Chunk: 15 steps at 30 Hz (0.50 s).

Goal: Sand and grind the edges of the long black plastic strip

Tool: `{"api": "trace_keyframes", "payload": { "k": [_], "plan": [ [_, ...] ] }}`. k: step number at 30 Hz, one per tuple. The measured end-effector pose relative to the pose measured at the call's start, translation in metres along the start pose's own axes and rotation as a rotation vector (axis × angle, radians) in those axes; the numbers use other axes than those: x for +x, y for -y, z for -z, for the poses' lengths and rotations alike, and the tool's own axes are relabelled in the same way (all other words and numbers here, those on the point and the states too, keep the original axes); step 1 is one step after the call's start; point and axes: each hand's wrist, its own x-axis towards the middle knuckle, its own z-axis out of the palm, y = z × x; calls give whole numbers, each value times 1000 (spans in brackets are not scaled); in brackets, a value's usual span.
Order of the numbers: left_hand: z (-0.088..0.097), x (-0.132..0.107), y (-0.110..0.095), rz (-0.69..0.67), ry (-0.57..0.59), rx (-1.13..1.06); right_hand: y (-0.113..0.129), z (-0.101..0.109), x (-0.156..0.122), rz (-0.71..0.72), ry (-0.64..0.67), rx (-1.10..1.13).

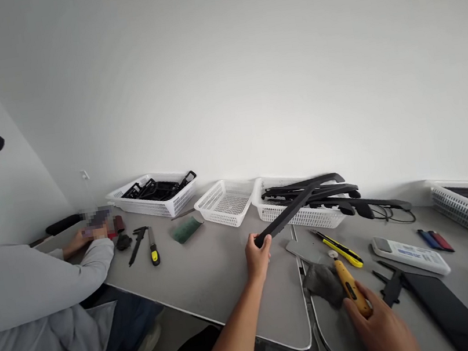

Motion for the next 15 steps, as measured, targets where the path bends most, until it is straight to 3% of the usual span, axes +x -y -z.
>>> {"api": "trace_keyframes", "payload": {
  "k": [6,9,11,15],
  "plan": [
    [-5,3,-2,-78,-3,94,-2,0,-1,56,-4,93],
    [-5,5,-3,-268,-8,269,-3,9,-1,92,-1,145],
    [-5,6,-2,-346,3,350,-10,16,-2,99,-48,126],
    [-4,7,0,-375,-25,420,-32,28,-5,75,-172,-32]
  ]
}}
